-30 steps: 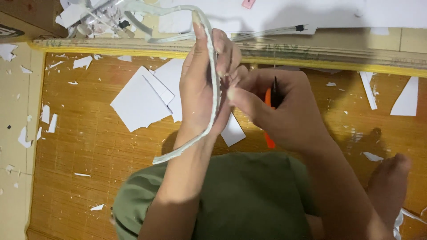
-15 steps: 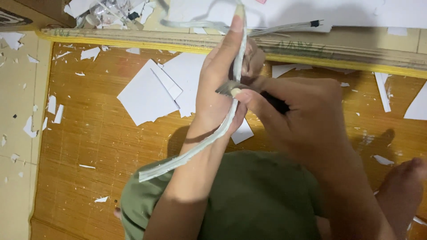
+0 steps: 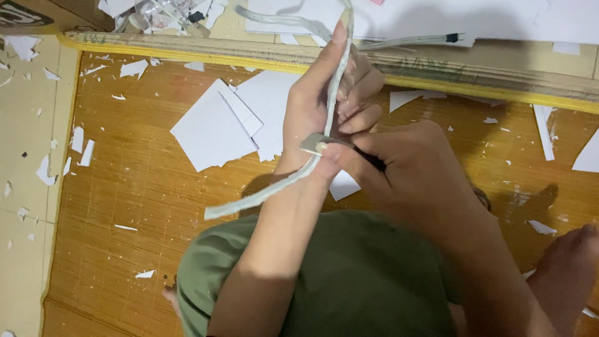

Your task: Trimming the excess material or casing from a flexible LED light strip using a utility knife.

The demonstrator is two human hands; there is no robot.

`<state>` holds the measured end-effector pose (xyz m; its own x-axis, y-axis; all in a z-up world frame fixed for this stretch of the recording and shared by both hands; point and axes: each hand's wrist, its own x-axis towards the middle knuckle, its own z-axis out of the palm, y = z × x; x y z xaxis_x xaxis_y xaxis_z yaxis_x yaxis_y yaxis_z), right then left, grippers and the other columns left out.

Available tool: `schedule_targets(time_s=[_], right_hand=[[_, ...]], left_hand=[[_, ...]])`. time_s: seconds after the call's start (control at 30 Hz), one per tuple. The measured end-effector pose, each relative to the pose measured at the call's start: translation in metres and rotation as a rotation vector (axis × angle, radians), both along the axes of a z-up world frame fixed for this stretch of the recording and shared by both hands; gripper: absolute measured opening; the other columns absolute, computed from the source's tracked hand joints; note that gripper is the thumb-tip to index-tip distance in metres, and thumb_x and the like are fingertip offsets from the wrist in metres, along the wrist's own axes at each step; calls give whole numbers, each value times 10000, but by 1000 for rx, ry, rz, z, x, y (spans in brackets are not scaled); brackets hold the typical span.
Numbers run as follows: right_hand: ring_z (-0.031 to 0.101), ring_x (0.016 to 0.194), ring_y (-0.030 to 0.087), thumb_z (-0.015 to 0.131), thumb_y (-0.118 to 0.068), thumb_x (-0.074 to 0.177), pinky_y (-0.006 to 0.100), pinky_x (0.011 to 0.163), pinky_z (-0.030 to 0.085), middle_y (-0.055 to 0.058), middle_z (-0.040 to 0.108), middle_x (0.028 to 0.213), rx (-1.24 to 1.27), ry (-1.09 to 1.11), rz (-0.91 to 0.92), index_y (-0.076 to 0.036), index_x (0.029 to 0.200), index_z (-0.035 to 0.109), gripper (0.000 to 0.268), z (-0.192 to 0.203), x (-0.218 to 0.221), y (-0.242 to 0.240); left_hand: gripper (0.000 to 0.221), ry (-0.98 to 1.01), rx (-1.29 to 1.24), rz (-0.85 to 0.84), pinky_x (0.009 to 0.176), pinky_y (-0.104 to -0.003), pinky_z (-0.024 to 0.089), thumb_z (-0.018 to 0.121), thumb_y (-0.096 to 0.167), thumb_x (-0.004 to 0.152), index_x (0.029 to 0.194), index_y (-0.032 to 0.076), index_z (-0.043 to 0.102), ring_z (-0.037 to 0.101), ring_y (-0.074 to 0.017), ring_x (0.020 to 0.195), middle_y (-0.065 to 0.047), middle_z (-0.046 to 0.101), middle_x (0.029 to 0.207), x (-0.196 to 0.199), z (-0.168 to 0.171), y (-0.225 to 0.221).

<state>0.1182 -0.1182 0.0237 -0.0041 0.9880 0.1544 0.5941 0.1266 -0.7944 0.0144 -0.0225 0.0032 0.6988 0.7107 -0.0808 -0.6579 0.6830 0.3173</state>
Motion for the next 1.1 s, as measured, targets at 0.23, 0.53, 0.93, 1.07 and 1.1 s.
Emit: schedule_targets(time_s=[0.23, 0.53, 0.93, 1.07, 1.1], right_hand=[[358, 450, 263, 722, -180, 899, 379, 481, 325, 100, 502, 508, 55, -115, -48, 0, 700, 662, 275, 1, 3, -2], [540, 453, 371, 698, -438, 923, 450, 485, 411, 142, 649, 561, -45, -323, 62, -99, 790, 783, 374, -12, -16, -6], [277, 393, 198, 715, -242, 993, 361, 438, 248, 71, 466, 441, -28, -194, -127, 14, 666, 684, 417, -1, -18, -1], [263, 434, 215, 710, -208, 1028, 371, 456, 248, 80, 417, 470, -8, -192, -163, 33, 647, 605, 463, 1, -26, -2], [255, 443, 214, 698, -203, 1044, 367, 453, 249, 75, 403, 480, -6, -178, -175, 35, 647, 590, 476, 2, -28, -3]], left_hand=[[246, -1, -89, 95, 455, -226, 162, 673, 171, 1034, 1261, 82, 643, 368, -46, 617, 17, 469, 735, -3, -33, 3], [311, -19, -50, 104, 391, -197, 216, 636, 171, 1064, 1320, -7, 644, 328, -56, 565, 5, 383, 650, -2, -47, 14], [500, 773, -9, 445, 312, -209, 282, 695, 453, 777, 915, -27, 674, 409, -60, 344, 15, 489, 513, -2, -24, 24], [419, 839, 86, 542, 369, -230, 311, 651, 443, 830, 792, 26, 651, 385, -67, 391, 25, 447, 504, -5, -24, 26], [435, 831, 101, 580, 349, -232, 324, 649, 430, 835, 819, -5, 659, 391, -71, 392, 9, 474, 521, -6, -26, 27]])
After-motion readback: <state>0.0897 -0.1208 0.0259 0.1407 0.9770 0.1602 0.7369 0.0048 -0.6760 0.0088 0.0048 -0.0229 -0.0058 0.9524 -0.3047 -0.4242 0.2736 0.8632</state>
